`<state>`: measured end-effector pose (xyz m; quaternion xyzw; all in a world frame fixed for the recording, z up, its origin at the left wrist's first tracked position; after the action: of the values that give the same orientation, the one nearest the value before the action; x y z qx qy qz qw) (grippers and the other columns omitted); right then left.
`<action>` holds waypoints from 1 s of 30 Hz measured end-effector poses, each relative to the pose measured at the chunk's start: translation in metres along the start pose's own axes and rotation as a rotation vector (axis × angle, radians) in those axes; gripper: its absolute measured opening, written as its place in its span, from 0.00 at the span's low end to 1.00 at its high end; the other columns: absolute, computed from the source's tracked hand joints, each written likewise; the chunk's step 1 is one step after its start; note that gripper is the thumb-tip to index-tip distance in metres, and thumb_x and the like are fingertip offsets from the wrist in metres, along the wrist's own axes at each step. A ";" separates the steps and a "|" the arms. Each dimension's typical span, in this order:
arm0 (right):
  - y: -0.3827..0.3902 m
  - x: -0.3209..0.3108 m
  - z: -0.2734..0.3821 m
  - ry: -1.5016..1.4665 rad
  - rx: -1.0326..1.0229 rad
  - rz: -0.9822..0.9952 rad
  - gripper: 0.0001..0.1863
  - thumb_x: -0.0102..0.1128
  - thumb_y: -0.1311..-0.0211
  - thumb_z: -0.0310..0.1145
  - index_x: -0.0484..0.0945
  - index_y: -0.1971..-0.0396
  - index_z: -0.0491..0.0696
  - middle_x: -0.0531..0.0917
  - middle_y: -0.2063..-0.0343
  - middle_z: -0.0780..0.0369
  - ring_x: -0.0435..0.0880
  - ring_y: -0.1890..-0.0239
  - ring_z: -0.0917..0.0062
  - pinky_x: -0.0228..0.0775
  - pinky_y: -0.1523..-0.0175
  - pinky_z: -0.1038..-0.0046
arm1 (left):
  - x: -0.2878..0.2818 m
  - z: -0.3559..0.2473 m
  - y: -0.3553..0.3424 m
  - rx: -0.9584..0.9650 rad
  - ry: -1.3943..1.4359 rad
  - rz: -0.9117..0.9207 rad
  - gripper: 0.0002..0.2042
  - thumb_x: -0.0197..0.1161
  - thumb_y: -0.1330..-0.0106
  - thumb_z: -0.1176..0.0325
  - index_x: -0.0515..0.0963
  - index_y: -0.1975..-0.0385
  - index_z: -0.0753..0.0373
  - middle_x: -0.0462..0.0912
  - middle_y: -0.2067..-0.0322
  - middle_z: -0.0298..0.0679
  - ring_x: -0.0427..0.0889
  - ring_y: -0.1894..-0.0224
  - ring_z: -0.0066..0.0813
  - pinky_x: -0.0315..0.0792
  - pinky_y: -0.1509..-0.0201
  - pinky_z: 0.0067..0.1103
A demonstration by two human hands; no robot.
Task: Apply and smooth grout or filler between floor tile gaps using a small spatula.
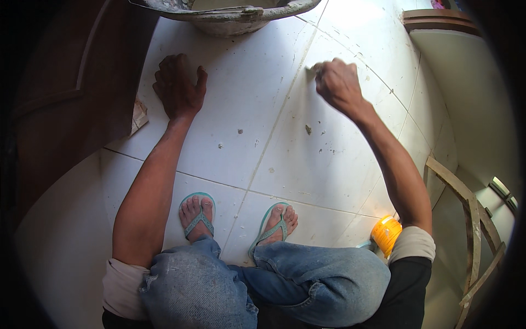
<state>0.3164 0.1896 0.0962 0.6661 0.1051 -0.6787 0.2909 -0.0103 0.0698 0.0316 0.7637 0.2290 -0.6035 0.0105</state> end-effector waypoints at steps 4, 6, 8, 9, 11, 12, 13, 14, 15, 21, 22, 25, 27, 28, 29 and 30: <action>0.013 -0.006 0.010 -0.038 0.052 -0.014 0.15 0.57 0.29 0.31 0.93 0.54 0.50 0.91 0.63 0.54 0.85 0.58 0.65 0.66 0.51 0.59 | 0.002 -0.004 -0.001 0.016 0.000 -0.019 0.28 0.64 0.31 0.47 0.73 0.37 0.56 0.72 0.36 0.44 0.74 0.39 0.47 0.69 0.41 0.47; 0.002 -0.023 0.018 -0.020 -0.072 -0.316 0.14 0.57 0.27 0.31 0.91 0.51 0.51 0.92 0.63 0.59 0.85 0.57 0.67 0.66 0.47 0.60 | 0.003 -0.007 -0.003 0.018 0.013 -0.019 0.28 0.64 0.31 0.47 0.73 0.37 0.56 0.72 0.36 0.44 0.74 0.39 0.48 0.69 0.41 0.47; 0.007 0.014 0.023 0.289 -0.183 -0.274 0.17 0.57 0.33 0.25 0.87 0.47 0.49 0.88 0.62 0.63 0.83 0.54 0.68 0.66 0.44 0.58 | 0.004 -0.011 0.000 0.016 0.029 -0.027 0.27 0.65 0.30 0.48 0.73 0.37 0.55 0.73 0.36 0.44 0.75 0.40 0.49 0.70 0.40 0.48; 0.022 0.034 0.032 0.308 -0.245 -0.257 0.18 0.57 0.36 0.24 0.85 0.48 0.45 0.87 0.61 0.61 0.83 0.53 0.68 0.67 0.44 0.57 | 0.005 -0.009 0.000 0.010 0.034 -0.033 0.26 0.66 0.30 0.48 0.73 0.37 0.55 0.73 0.36 0.44 0.76 0.40 0.50 0.71 0.40 0.50; 0.054 0.045 0.065 0.265 -0.346 -0.219 0.18 0.57 0.40 0.23 0.82 0.49 0.39 0.84 0.60 0.59 0.82 0.51 0.68 0.67 0.43 0.57 | 0.003 -0.003 0.000 0.016 0.035 -0.053 0.26 0.65 0.29 0.48 0.73 0.37 0.55 0.73 0.37 0.44 0.76 0.40 0.50 0.71 0.40 0.50; 0.070 0.040 0.078 0.214 -0.371 -0.187 0.19 0.57 0.41 0.23 0.81 0.50 0.36 0.82 0.61 0.59 0.82 0.51 0.68 0.67 0.43 0.56 | 0.001 -0.004 0.002 0.024 0.052 -0.067 0.26 0.65 0.29 0.48 0.73 0.37 0.55 0.73 0.37 0.45 0.76 0.40 0.50 0.71 0.40 0.50; 0.077 0.038 0.083 0.211 -0.348 -0.152 0.17 0.56 0.38 0.23 0.84 0.50 0.42 0.85 0.61 0.60 0.82 0.52 0.68 0.66 0.42 0.56 | -0.001 -0.004 0.002 0.020 0.048 -0.066 0.26 0.65 0.29 0.48 0.73 0.37 0.55 0.73 0.37 0.45 0.76 0.40 0.50 0.71 0.40 0.50; 0.072 0.031 0.083 0.212 -0.353 -0.152 0.17 0.56 0.38 0.23 0.84 0.50 0.42 0.85 0.61 0.60 0.82 0.52 0.68 0.66 0.42 0.56 | -0.003 -0.004 0.001 0.018 0.042 -0.057 0.26 0.65 0.29 0.48 0.73 0.37 0.55 0.73 0.37 0.45 0.76 0.41 0.51 0.71 0.41 0.50; 0.063 0.018 0.077 0.177 -0.279 -0.155 0.16 0.56 0.37 0.24 0.86 0.51 0.45 0.87 0.62 0.61 0.82 0.53 0.69 0.65 0.43 0.55 | -0.004 -0.003 0.002 0.015 0.035 -0.047 0.26 0.65 0.29 0.49 0.73 0.38 0.55 0.73 0.37 0.45 0.76 0.41 0.51 0.71 0.41 0.50; -0.045 -0.023 -0.021 0.190 -0.003 -0.365 0.15 0.55 0.25 0.34 0.94 0.57 0.56 0.89 0.72 0.58 0.85 0.62 0.65 0.61 0.53 0.55 | 0.001 -0.005 0.000 0.021 0.023 -0.043 0.26 0.65 0.29 0.48 0.72 0.37 0.55 0.73 0.37 0.45 0.76 0.41 0.51 0.71 0.43 0.50; -0.059 -0.026 -0.032 0.206 0.028 -0.347 0.14 0.56 0.26 0.35 0.93 0.59 0.55 0.89 0.71 0.57 0.86 0.60 0.64 0.63 0.52 0.54 | 0.001 -0.005 0.001 0.020 0.022 -0.041 0.26 0.65 0.29 0.48 0.72 0.37 0.55 0.73 0.37 0.45 0.76 0.41 0.51 0.71 0.43 0.50; -0.072 -0.016 -0.053 0.183 -0.030 -0.371 0.14 0.55 0.28 0.34 0.93 0.62 0.54 0.89 0.72 0.55 0.87 0.58 0.61 0.64 0.54 0.52 | 0.003 -0.014 -0.003 0.020 0.038 -0.043 0.26 0.65 0.29 0.48 0.72 0.37 0.55 0.73 0.37 0.45 0.76 0.41 0.51 0.72 0.43 0.50; -0.069 -0.001 -0.025 0.105 0.090 -0.061 0.14 0.54 0.33 0.31 0.91 0.67 0.52 0.89 0.71 0.51 0.88 0.57 0.58 0.66 0.55 0.49 | 0.000 -0.005 0.000 0.022 0.024 -0.052 0.26 0.65 0.30 0.48 0.73 0.37 0.55 0.73 0.37 0.45 0.76 0.41 0.50 0.72 0.42 0.50; -0.058 0.006 -0.013 0.108 0.040 -0.026 0.13 0.54 0.37 0.29 0.90 0.70 0.50 0.88 0.70 0.50 0.88 0.59 0.56 0.66 0.57 0.49 | -0.001 -0.002 0.000 0.019 0.018 -0.052 0.26 0.65 0.30 0.48 0.73 0.37 0.55 0.73 0.37 0.45 0.76 0.41 0.50 0.72 0.42 0.50; -0.041 0.009 -0.002 0.129 -0.005 -0.064 0.11 0.55 0.39 0.28 0.88 0.73 0.48 0.87 0.72 0.51 0.86 0.60 0.57 0.65 0.57 0.49 | -0.002 -0.005 -0.002 0.021 0.027 -0.061 0.26 0.65 0.30 0.48 0.73 0.38 0.55 0.73 0.37 0.44 0.76 0.41 0.50 0.72 0.42 0.50; -0.023 0.014 0.010 0.124 -0.071 -0.087 0.10 0.55 0.39 0.28 0.86 0.75 0.47 0.86 0.74 0.53 0.84 0.60 0.59 0.65 0.56 0.51 | -0.003 -0.008 -0.002 0.023 0.035 -0.069 0.26 0.65 0.29 0.48 0.73 0.38 0.55 0.74 0.37 0.44 0.76 0.41 0.50 0.72 0.43 0.50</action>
<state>0.2961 0.1993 0.0777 0.6910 0.1758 -0.6440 0.2773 -0.0040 0.0729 0.0371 0.7660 0.2484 -0.5925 -0.0232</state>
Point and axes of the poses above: each hand's wrist, its own y-axis away from the middle knuckle, its own x-axis out of the palm, z = x × y, the point moved 7 cm from there along -y, towards the middle knuckle
